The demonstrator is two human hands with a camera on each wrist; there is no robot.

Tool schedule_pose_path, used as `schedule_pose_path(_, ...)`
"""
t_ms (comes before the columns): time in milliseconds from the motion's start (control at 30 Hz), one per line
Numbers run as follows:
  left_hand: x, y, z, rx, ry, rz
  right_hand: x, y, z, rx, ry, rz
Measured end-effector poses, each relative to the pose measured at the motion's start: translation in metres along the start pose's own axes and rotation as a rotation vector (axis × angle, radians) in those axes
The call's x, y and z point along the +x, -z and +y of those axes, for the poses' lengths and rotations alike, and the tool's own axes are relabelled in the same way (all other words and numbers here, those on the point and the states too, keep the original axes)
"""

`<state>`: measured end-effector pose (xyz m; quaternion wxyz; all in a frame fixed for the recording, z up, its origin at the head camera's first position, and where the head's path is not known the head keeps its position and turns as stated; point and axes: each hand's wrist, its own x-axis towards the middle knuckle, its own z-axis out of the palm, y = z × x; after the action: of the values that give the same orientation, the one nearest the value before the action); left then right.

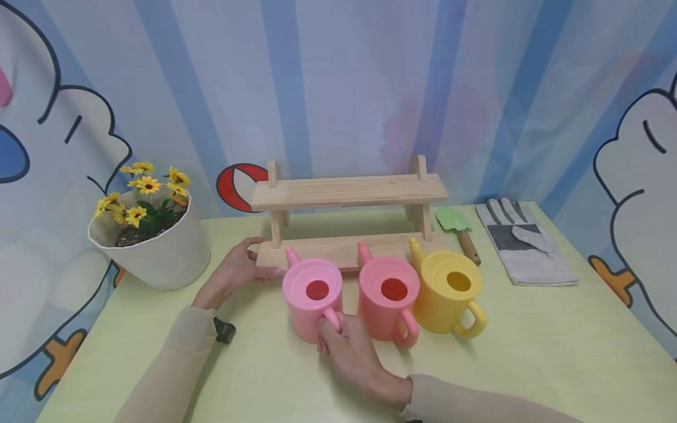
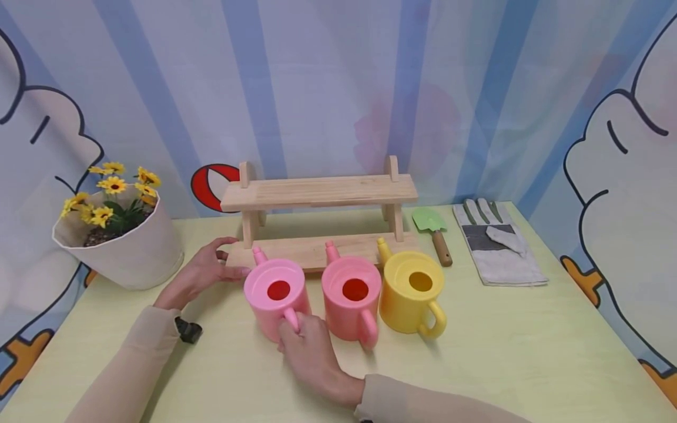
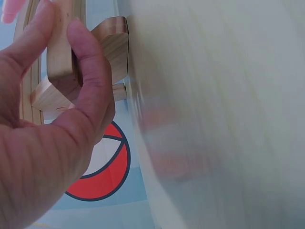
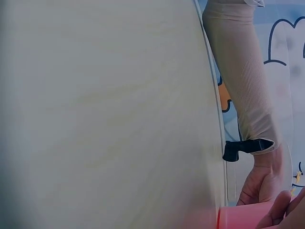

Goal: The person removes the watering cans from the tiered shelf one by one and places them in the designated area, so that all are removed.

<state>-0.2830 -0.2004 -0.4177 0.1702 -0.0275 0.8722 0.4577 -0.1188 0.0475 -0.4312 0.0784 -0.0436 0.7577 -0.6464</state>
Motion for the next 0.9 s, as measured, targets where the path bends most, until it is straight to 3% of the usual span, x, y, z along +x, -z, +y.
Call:
schedule_pose_path(100, 0.0, 0.0, 0.0, -0.007, -0.004, -0.002, 0.007, -0.001, 0.017, 0.009, -0.015, 0.0)
schedule_pose_path(233, 0.001, -0.001, 0.0, -0.007, -0.006, 0.0, 0.007, -0.001, 0.017, 0.011, -0.038, 0.002)
schedule_pose_path(333, 0.001, -0.001, 0.001, -0.002, -0.004, 0.004, -0.001, 0.001, 0.001, 0.003, -0.051, 0.001)
schedule_pose_path(567, 0.0, -0.001, 0.002, 0.012, 0.02, 0.006, -0.003, 0.003, -0.001, -0.029, -0.062, 0.001)
schedule_pose_path(900, -0.001, -0.001, 0.001, 0.0, 0.006, 0.003, -0.007, 0.008, -0.007, -0.064, -0.122, -0.013)
